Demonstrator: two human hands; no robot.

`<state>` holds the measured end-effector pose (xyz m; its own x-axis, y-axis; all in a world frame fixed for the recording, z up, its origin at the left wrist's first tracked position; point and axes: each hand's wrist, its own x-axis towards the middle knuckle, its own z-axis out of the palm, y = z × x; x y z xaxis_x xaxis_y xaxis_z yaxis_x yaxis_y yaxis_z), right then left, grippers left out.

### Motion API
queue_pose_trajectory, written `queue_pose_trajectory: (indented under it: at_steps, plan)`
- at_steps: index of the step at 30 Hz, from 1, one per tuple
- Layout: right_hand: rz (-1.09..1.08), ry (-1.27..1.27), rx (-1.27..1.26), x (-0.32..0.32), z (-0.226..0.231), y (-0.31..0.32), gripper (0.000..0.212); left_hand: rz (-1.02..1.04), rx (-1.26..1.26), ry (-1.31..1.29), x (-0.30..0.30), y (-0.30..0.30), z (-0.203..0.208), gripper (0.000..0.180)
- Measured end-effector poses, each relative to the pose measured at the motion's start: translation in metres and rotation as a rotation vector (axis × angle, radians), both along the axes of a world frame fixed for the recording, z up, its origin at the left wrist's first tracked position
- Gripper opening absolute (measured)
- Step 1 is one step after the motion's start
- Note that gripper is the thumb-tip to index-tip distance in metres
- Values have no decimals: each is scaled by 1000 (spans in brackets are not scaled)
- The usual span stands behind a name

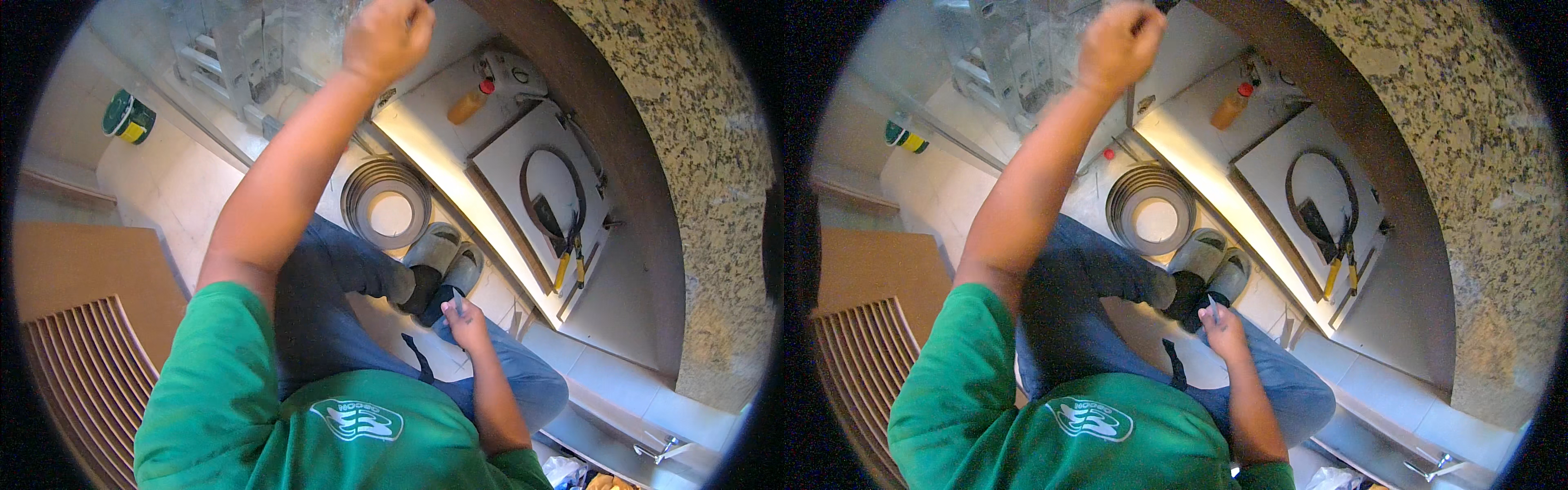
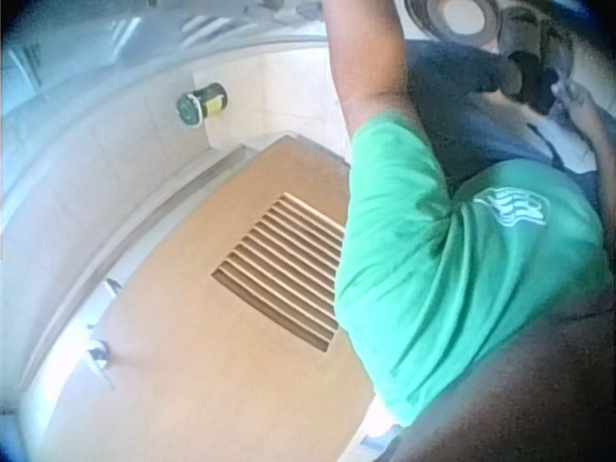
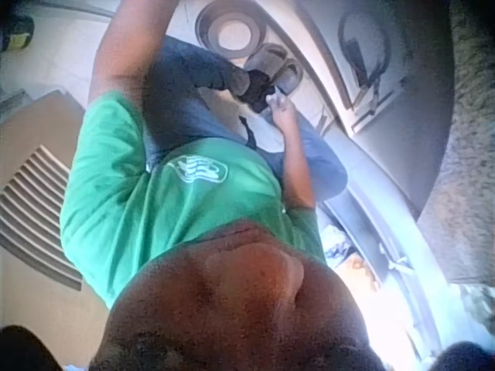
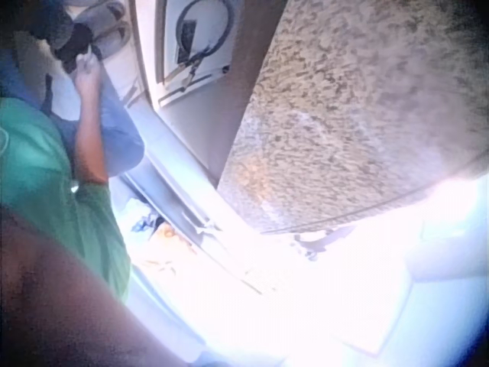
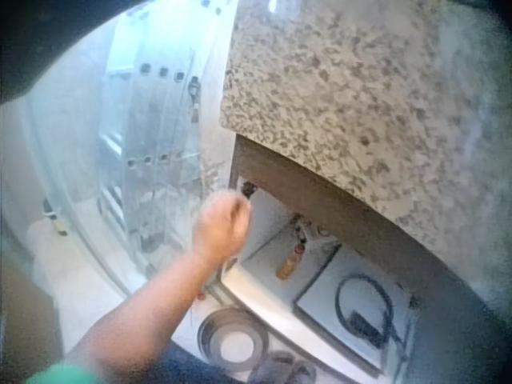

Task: The person sits on the floor under a sink and applies a yellow adhesive from a bottle onto a thin strip of material. They hold the strip with one hand and squeeze the bottle with the other, then place the strip down and continue applying adhesive to the same or another strip.

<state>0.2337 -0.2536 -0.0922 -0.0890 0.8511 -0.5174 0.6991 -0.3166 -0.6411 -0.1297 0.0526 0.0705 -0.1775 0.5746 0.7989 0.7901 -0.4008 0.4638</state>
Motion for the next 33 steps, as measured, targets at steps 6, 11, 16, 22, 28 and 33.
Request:
queue_pose_trajectory:
  at_steps: [6,11,16,22,28,33]
  plan:
    - [-15,34,-38,-5,12,4,36,-267,-1206,643,3,-87,-107,36]
    - [59,11,-162,-4,15,8,31,-555,-1439,836,-27,-109,-182,28]
    - [120,243,238,-15,5,0,25,-599,-1393,698,-24,-91,-213,37]
    - [154,74,-143,-14,21,7,14,-485,-1382,744,0,-92,-196,39]
    - [76,203,-270,-17,8,-1,27,-515,-1271,544,41,-43,-201,53]
    - [179,282,-143,-10,-5,-2,32,-416,-1036,32,95,39,-213,105]
